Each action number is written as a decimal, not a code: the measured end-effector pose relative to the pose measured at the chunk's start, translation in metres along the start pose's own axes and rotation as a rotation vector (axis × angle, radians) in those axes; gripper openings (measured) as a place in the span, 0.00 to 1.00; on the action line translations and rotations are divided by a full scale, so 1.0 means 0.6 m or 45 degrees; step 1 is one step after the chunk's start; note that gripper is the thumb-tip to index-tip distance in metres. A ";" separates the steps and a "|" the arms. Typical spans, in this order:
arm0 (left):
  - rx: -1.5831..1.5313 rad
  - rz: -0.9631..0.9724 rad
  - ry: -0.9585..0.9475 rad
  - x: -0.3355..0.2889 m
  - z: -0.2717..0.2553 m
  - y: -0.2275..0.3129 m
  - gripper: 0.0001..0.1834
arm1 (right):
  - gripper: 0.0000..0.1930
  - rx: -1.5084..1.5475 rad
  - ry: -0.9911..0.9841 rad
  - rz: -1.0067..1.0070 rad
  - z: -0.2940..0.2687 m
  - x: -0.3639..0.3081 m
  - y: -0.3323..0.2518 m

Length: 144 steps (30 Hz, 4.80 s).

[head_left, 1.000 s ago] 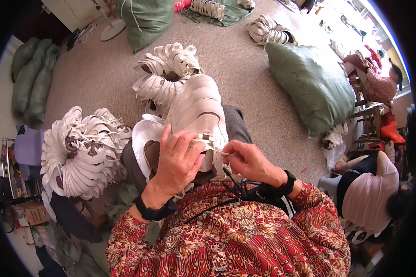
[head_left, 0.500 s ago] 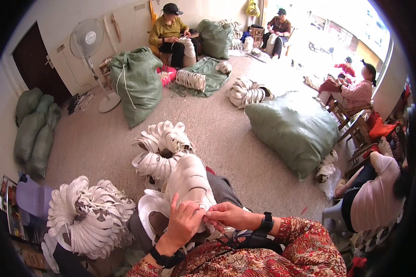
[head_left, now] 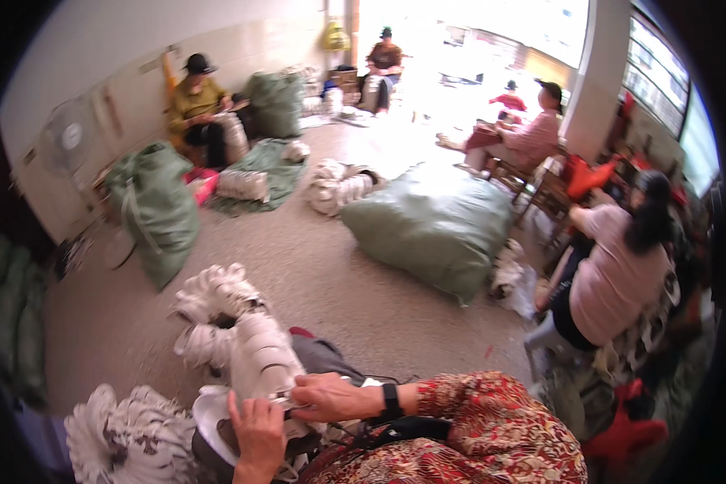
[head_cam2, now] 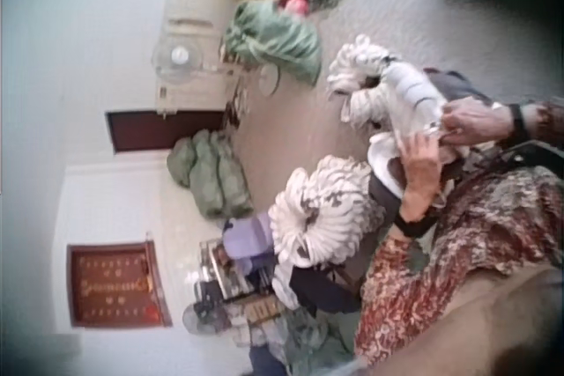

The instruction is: Lacing and tying shoelaces on white athletic shoe uppers.

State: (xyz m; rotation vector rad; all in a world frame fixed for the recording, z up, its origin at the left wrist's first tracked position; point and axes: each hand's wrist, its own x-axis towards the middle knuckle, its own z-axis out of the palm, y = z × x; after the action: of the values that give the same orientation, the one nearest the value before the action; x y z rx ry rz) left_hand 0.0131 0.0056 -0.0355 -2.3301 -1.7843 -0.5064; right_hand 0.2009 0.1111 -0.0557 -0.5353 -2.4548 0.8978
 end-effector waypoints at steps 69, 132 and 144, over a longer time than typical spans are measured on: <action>-0.729 -0.582 0.015 -0.079 -0.089 -0.009 0.13 | 0.06 0.916 0.226 0.373 0.006 0.027 0.032; -0.698 -0.522 0.286 -0.001 0.012 -0.002 0.04 | 0.09 0.356 -0.020 -0.050 -0.029 -0.016 -0.007; 0.108 -0.220 0.098 -0.029 -0.007 0.027 0.21 | 0.17 0.102 -0.172 -0.032 -0.004 -0.005 -0.021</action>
State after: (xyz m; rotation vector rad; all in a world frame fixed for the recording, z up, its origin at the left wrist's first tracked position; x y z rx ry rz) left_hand 0.0241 -0.0161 -0.0367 -2.0838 -1.9412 -0.5254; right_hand 0.2021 0.1022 -0.0465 -0.4279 -2.5269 1.0481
